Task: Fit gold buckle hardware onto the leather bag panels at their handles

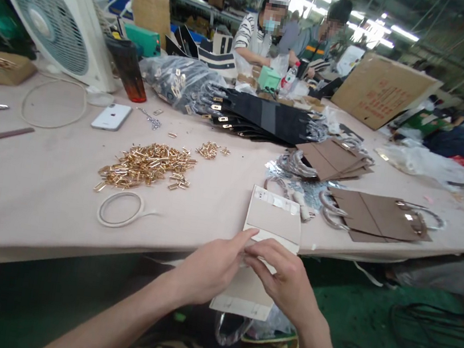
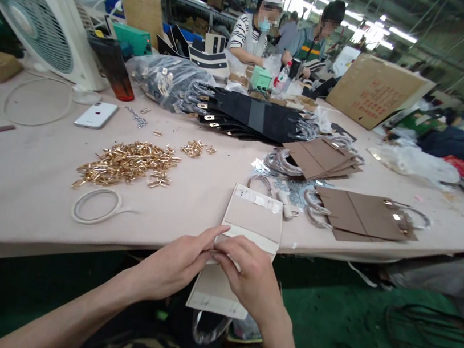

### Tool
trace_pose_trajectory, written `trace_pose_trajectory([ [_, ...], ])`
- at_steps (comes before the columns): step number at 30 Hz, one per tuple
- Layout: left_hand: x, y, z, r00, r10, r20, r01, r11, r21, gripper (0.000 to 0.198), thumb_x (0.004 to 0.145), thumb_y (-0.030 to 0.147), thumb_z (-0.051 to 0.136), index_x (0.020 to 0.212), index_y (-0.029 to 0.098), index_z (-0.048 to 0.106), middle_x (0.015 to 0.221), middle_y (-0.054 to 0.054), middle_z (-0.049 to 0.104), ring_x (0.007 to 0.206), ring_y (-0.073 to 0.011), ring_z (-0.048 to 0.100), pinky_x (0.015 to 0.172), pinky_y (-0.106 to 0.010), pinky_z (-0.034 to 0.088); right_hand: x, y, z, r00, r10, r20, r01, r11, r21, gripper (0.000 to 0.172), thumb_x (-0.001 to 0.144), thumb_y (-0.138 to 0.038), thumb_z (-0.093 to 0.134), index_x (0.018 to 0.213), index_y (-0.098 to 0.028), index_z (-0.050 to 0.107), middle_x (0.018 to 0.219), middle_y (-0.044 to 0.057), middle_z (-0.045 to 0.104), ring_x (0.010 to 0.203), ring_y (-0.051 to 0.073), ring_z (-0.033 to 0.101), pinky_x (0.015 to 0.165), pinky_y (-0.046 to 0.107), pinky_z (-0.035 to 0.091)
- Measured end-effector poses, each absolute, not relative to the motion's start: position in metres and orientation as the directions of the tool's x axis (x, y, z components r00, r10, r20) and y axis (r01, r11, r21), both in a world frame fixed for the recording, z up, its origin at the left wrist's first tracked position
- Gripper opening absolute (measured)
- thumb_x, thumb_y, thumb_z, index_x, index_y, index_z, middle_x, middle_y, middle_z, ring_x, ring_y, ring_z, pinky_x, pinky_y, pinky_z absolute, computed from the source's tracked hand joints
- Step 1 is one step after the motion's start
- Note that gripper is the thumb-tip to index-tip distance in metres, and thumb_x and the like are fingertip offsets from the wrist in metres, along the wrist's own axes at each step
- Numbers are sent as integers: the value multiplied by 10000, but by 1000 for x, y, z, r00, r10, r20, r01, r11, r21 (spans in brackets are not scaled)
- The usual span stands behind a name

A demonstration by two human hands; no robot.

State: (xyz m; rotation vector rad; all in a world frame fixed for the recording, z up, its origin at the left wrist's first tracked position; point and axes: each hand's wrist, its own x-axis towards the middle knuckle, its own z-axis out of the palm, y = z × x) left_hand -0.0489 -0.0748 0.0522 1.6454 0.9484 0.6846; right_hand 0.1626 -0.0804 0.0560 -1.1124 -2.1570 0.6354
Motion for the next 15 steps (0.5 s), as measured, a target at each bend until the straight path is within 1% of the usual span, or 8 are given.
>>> trace_pose_trajectory([
  [4, -47, -74, 56, 507, 860, -51, 251, -92, 964, 480, 1026, 291, 477, 1500, 244, 540, 1217, -97, 758, 1089, -299, 702, 953, -357, 469, 162, -83, 59, -443, 853, 278, 580, 509, -637, 171, 1027, -235, 601, 1130, -319, 709, 1028, 57, 737, 966, 240, 707, 826, 378, 574],
  [5, -46, -73, 57, 504, 863, -40, 247, -100, 964, 434, 1026, 298, 483, 1442, 247, 595, 1210, -91, 758, 1091, -293, 696, 954, -351, 467, 162, -83, 60, -440, 857, 268, 592, 502, -631, 159, 1033, -234, 587, 1115, -310, 700, 1018, 60, 727, 958, 241, 697, 822, 381, 566],
  [7, -47, -70, 59, 513, 859, 0, 237, -142, 961, 328, 1017, 317, 511, 1263, 246, 716, 1169, -77, 762, 1089, -281, 677, 969, -340, 457, 163, -84, 62, -432, 866, 253, 608, 487, -627, 133, 1038, -232, 569, 1063, -291, 685, 977, 63, 705, 922, 241, 675, 801, 383, 550],
  [9, -49, -67, 59, 533, 846, 21, 227, -167, 960, 269, 1002, 350, 549, 1080, 235, 780, 1046, -61, 768, 1015, -262, 667, 943, -327, 455, 163, -85, 63, -429, 871, 239, 607, 474, -639, 115, 1037, -234, 564, 1014, -281, 667, 937, 60, 685, 881, 235, 655, 775, 375, 538],
  [10, -50, -65, 57, 542, 840, 4, 218, -145, 965, 270, 995, 373, 565, 1016, 222, 787, 949, -51, 759, 937, -244, 661, 893, -317, 461, 162, -85, 62, -426, 873, 237, 599, 468, -649, 110, 1036, -233, 563, 1002, -278, 657, 923, 57, 677, 865, 231, 647, 762, 367, 534],
  [12, -51, -62, 52, 555, 827, -88, 171, -10, 985, 309, 972, 439, 598, 949, 190, 779, 781, -25, 700, 764, -199, 618, 756, -290, 453, 158, -89, 60, -406, 879, 251, 583, 461, -670, 107, 1036, -223, 554, 996, -276, 639, 917, 53, 663, 854, 225, 635, 745, 356, 525],
  [14, -51, -60, 45, 556, 807, -198, 73, 191, 979, 367, 919, 512, 654, 893, 160, 752, 700, -5, 631, 655, -157, 549, 654, -266, 408, 153, -94, 56, -386, 873, 299, 555, 479, -680, 121, 1036, -203, 540, 988, -277, 622, 915, 51, 653, 861, 225, 624, 745, 358, 517],
  [15, -50, -59, 41, 546, 803, -239, 12, 277, 961, 389, 882, 539, 688, 856, 153, 729, 677, 5, 598, 625, -141, 515, 628, -257, 383, 150, -97, 55, -391, 862, 324, 531, 498, -685, 128, 1036, -193, 535, 984, -279, 616, 916, 50, 653, 870, 226, 621, 750, 360, 515],
])
